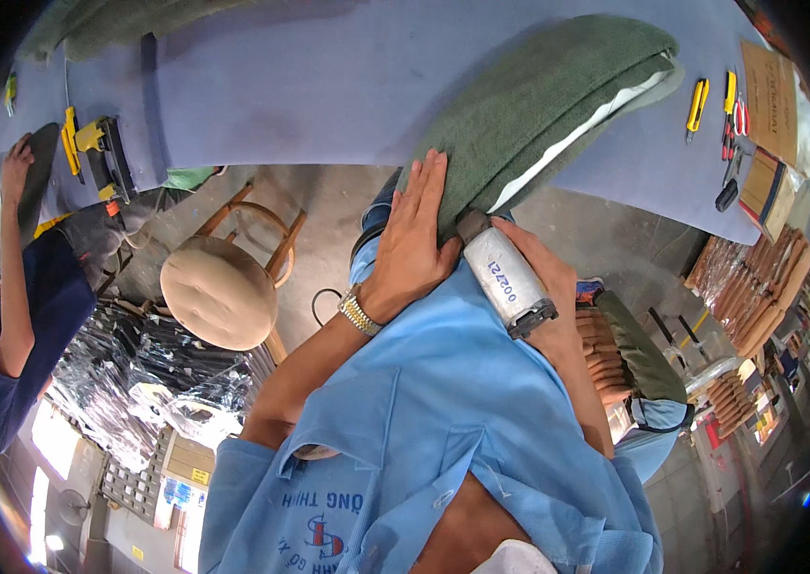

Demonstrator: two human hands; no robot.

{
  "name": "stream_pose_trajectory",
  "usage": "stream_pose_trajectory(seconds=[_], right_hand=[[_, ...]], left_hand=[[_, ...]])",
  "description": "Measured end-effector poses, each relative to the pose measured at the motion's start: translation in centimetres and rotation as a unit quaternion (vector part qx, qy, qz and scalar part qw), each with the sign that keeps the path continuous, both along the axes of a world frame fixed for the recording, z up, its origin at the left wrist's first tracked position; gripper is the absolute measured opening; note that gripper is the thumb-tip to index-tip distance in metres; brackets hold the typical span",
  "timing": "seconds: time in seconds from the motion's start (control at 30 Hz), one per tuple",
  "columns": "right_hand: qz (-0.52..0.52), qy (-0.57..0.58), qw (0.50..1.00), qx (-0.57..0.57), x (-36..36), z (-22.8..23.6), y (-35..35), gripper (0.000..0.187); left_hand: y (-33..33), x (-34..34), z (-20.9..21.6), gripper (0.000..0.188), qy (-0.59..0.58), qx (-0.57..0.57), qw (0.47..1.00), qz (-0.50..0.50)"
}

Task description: The person assembles green fabric cushion covers by stapling edges, trimming excess fabric, and inserting foam inserts. They handle multiple cushion covers and foam pieces, using a staple gun and utility knife, then stack finished cushions on the table.

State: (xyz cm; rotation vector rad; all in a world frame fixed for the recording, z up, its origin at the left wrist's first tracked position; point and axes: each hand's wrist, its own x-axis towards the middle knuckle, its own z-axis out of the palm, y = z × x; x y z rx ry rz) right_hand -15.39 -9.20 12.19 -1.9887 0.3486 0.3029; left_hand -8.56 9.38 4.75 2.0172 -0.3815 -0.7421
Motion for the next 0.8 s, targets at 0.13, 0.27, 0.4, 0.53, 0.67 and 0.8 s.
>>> stream_pose_trajectory(seconds=[0.13,0.27,0.4,0.53,0.67,0.8], right_hand=[[0.013,0.008,1.000,-0.016,-0.2,-0.1,0.0,0.067],[0.017,0.004,1.000,-0.020,-0.8,0.1,-0.5,0.068],[0.025,-0.003,1.000,-0.019,-1.4,0.3,-0.5,0.067],[0.039,-0.012,0.999,-0.002,-1.5,-0.2,-0.6,0.067],[0.041,0.011,0.999,-0.002,-0.9,0.3,-0.3,0.066],[0.025,-0.021,0.999,0.006,-0.3,-0.4,0.4,0.066]], left_hand=[[-0.2,-0.4,0.1,0.104,-0.004,0.000,1.000,0.014],[-0.5,-0.8,0.1,0.103,-0.019,0.009,1.000,0.007],[-0.4,-0.7,0.2,0.102,-0.030,0.002,1.000,0.009],[-0.3,-0.9,-0.1,0.102,-0.047,0.001,0.999,0.006],[-0.2,-1.2,0.3,0.100,-0.053,0.016,0.998,0.005],[-0.8,-0.8,0.6,0.099,-0.047,0.026,0.998,0.022]])
